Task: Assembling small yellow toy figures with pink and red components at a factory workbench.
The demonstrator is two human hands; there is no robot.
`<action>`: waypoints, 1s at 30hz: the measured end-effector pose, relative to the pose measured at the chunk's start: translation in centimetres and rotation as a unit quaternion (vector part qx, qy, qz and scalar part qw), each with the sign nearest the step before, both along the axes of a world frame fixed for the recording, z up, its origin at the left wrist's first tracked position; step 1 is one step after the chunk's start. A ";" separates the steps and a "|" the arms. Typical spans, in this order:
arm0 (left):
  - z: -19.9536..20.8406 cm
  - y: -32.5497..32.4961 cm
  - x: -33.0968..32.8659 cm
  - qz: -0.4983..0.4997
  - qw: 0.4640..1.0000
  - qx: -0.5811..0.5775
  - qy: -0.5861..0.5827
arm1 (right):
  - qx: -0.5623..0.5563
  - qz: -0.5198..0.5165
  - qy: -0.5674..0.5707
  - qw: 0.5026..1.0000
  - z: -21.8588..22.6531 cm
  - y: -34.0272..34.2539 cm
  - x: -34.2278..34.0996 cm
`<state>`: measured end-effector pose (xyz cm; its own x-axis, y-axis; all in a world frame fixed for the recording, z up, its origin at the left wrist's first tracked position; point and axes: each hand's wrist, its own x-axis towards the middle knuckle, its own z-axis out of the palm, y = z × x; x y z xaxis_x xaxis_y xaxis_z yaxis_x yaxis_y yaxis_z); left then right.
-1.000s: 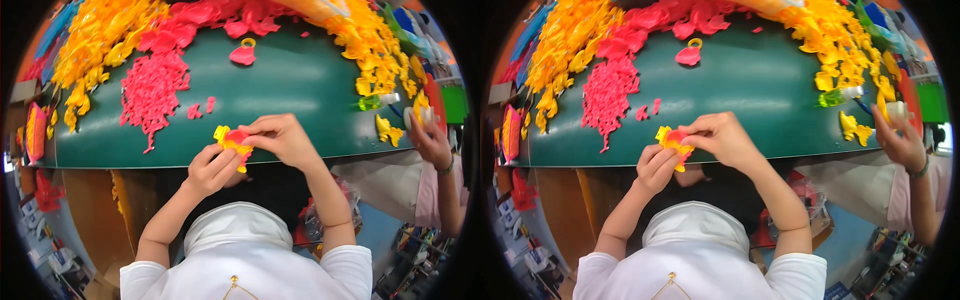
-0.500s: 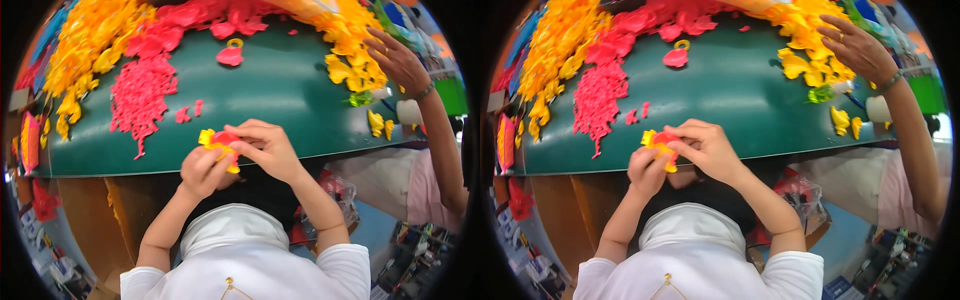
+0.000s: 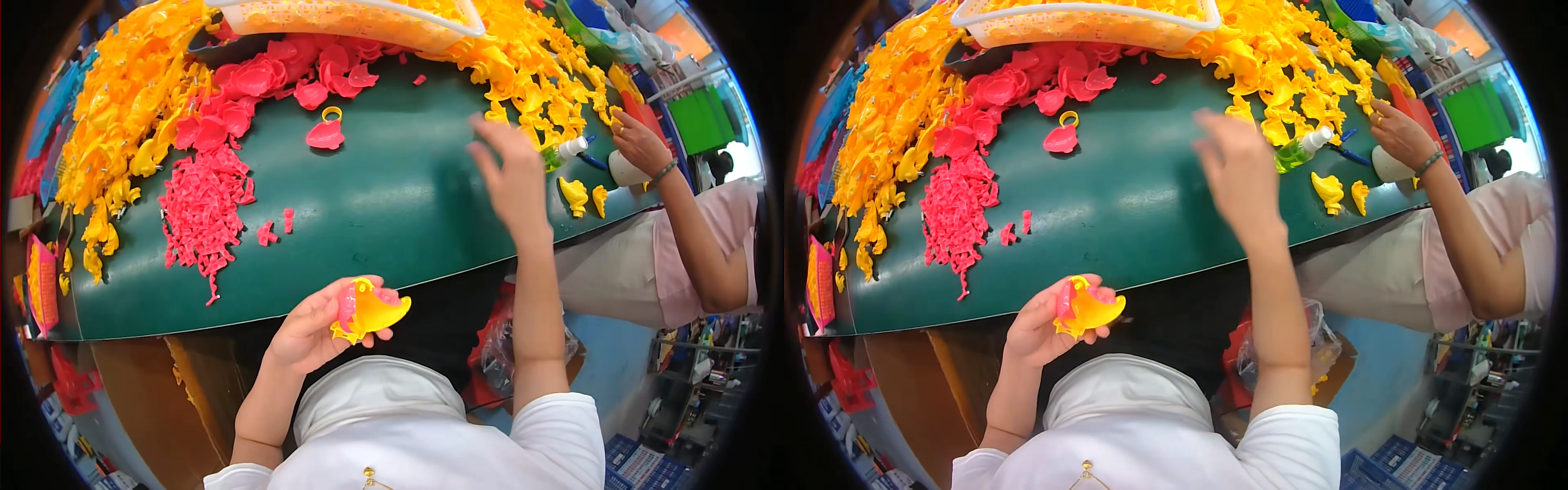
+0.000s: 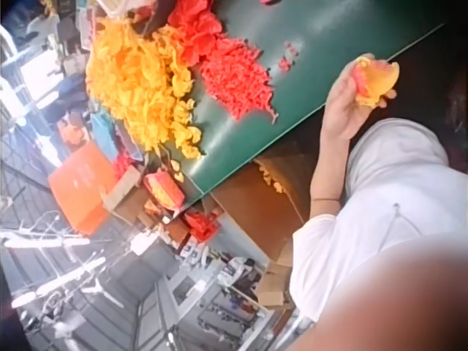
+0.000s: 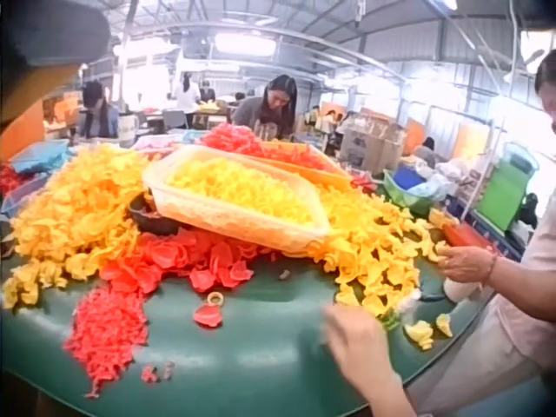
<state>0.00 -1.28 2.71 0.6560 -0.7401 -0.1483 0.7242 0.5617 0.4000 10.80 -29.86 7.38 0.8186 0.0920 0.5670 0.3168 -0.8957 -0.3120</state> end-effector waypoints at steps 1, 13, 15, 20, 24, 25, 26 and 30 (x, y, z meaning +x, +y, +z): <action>0.0 -0.1 -0.1 0.013 1.000 -0.005 -0.001 | -0.103 -0.083 -0.020 0.991 -1.6 -2.0 1.9; -0.4 1.1 1.1 0.149 0.989 -0.022 0.014 | 0.042 0.153 0.175 0.972 0.4 3.9 0.9; -0.1 1.2 1.3 0.156 0.988 -0.013 0.008 | -0.008 0.236 0.244 0.941 -0.2 5.6 1.1; 0.0 1.3 1.1 0.185 0.982 -0.028 0.014 | -0.014 0.337 0.210 0.918 -1.9 8.8 0.1; 0.1 1.9 0.7 0.215 0.972 0.079 -0.054 | -0.050 0.158 0.086 0.982 -1.8 9.7 -2.6; 0.3 1.8 0.6 0.227 0.966 0.108 -0.063 | -0.043 0.051 0.115 0.991 -1.9 9.6 -3.6; 0.4 1.7 0.5 0.229 0.966 0.108 -0.060 | -0.044 0.053 0.117 0.991 -2.3 9.9 -4.2; 0.3 1.8 0.5 0.274 0.941 0.156 -0.125 | 0.013 0.014 0.163 0.987 -3.4 11.4 -5.5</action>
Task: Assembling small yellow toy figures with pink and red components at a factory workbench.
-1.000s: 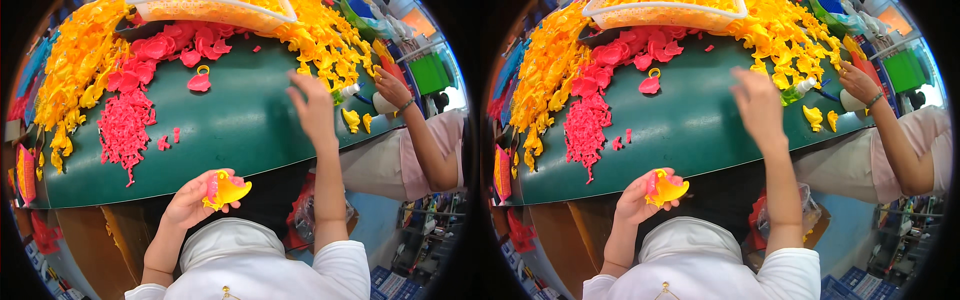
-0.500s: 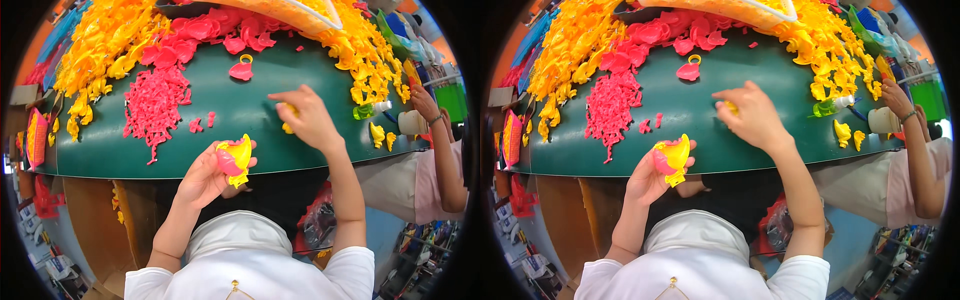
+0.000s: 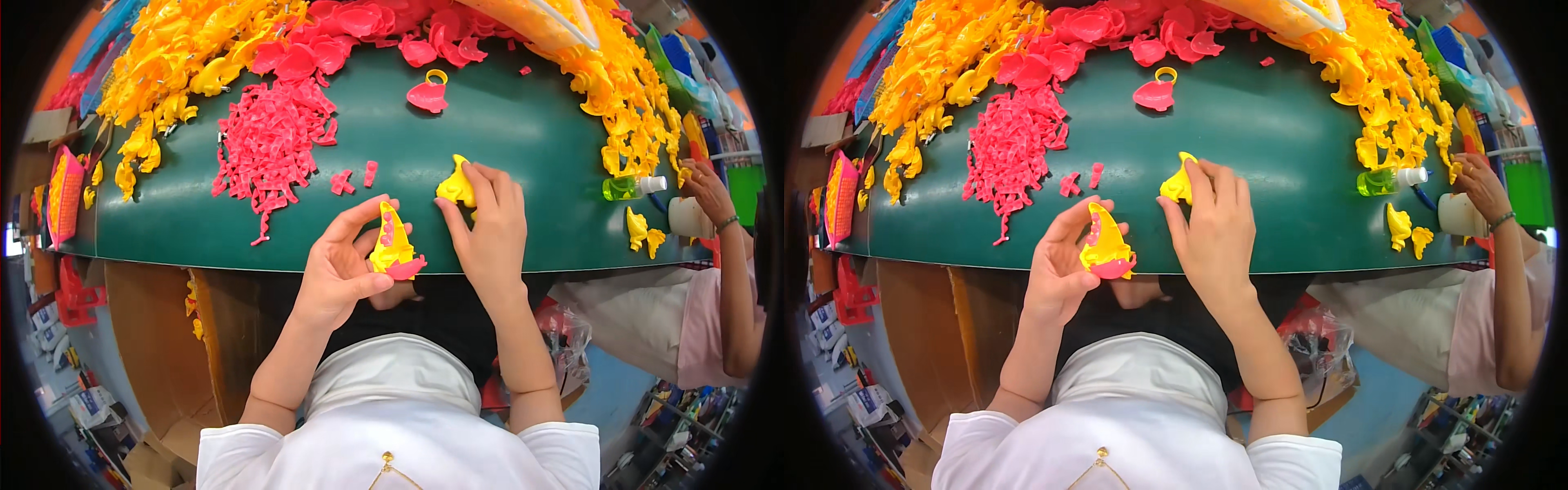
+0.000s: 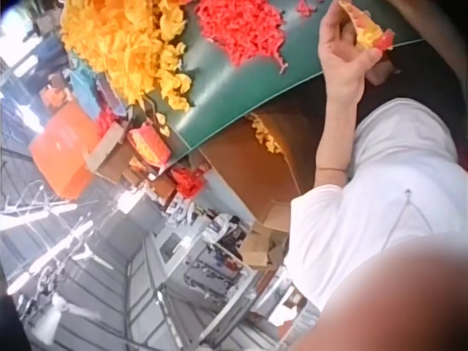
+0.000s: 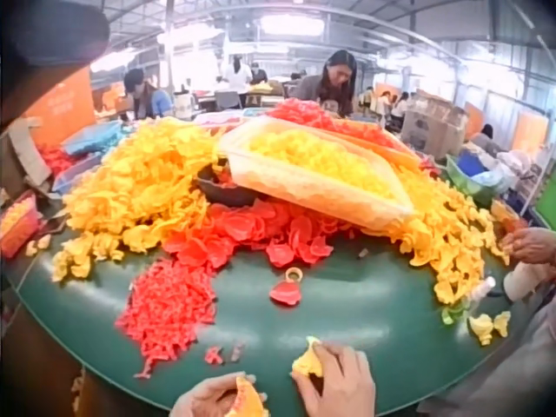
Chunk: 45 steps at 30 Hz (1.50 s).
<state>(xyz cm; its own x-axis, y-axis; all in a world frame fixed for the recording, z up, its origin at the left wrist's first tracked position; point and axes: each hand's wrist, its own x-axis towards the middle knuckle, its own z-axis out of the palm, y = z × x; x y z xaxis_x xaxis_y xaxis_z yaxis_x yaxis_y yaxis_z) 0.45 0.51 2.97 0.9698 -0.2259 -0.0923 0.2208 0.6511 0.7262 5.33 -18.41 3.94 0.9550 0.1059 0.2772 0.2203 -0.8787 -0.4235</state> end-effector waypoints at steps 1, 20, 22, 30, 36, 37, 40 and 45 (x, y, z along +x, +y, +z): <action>0.0 0.1 -0.1 0.005 1.000 0.007 -0.008 | 0.100 0.053 -0.002 0.994 -0.1 -0.2 0.0; 0.5 -0.2 -0.3 0.007 0.995 0.066 -0.078 | 0.447 0.213 0.151 0.856 1.7 0.4 -3.8; 0.6 -0.2 -0.2 0.005 0.995 0.067 -0.076 | 0.445 0.211 0.145 0.858 1.8 0.3 -3.8; 0.9 0.2 -0.4 0.016 0.999 0.029 0.019 | 0.362 0.150 0.065 0.918 1.8 -1.1 -2.2; -0.3 2.3 -0.9 -0.009 0.999 -0.037 0.010 | 0.036 0.119 -0.015 0.992 1.7 -1.6 2.8; -0.5 2.5 -1.2 -0.015 0.996 -0.085 0.024 | 0.032 0.132 -0.044 0.990 2.6 -0.9 3.4; -1.2 3.1 -2.0 -0.024 0.982 -0.178 0.065 | 0.076 0.228 -0.053 0.969 5.5 2.4 6.8; -1.4 4.5 -3.3 0.004 0.942 -0.326 0.082 | 0.106 0.427 0.028 0.897 5.5 12.8 13.1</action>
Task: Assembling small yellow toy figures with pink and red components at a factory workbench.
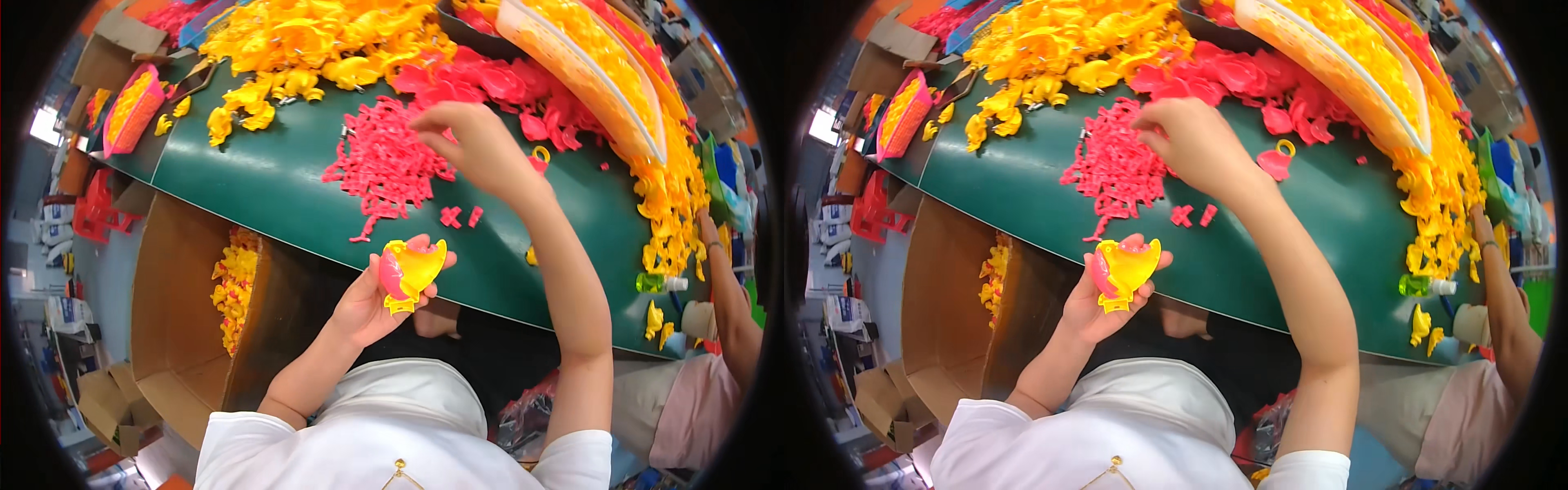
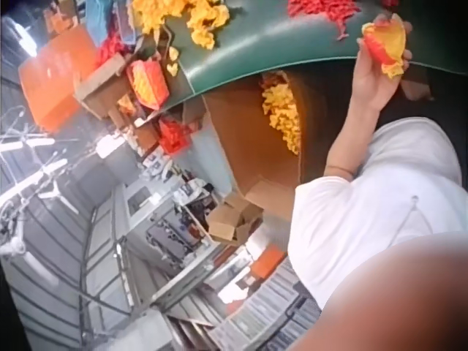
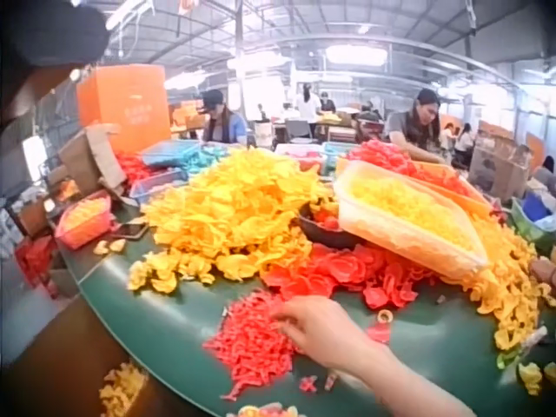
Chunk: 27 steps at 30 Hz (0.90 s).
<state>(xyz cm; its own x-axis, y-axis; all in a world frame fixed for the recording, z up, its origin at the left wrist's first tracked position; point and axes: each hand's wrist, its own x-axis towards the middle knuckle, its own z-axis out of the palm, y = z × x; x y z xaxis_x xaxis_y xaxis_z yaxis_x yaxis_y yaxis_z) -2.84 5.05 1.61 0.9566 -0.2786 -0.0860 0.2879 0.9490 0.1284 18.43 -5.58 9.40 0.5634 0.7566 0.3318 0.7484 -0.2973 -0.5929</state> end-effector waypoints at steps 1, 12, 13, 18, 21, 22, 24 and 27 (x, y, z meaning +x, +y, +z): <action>0.0 0.3 -0.3 0.011 1.000 0.004 -0.003 | -0.002 -0.005 0.004 1.000 -0.3 2.6 0.9; 0.0 3.7 -0.6 0.057 0.993 -0.095 0.042 | -0.186 0.081 -0.010 0.979 -1.9 12.9 3.3; 0.1 3.6 -0.4 0.060 0.992 -0.100 0.044 | -0.191 0.084 -0.009 0.978 -2.4 12.9 3.2; 0.3 3.0 1.0 0.031 0.988 -0.148 0.039 | -0.097 0.074 -0.169 0.978 -4.2 11.6 4.0; 0.4 3.0 0.9 0.011 0.987 -0.152 0.048 | -0.034 0.049 0.012 0.998 -0.4 8.2 2.3; 0.5 2.9 0.8 0.014 0.986 -0.159 0.050 | -0.001 0.067 0.054 0.996 0.7 6.3 1.0; 0.5 2.7 0.5 0.013 0.992 -0.113 0.059 | 0.023 0.102 0.188 0.976 2.9 2.1 -2.3; -0.3 1.8 1.0 -0.070 0.993 -0.091 -0.030 | 0.050 0.169 0.253 0.951 2.8 -3.8 -6.0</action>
<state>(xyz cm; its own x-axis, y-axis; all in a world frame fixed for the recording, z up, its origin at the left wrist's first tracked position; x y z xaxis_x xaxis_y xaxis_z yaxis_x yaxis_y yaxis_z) -1.86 6.90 1.26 0.9092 -0.4150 0.0334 0.4157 0.9092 -0.0210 12.46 -9.41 12.23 0.4008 0.9018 0.1618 0.4019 -0.0144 -0.9156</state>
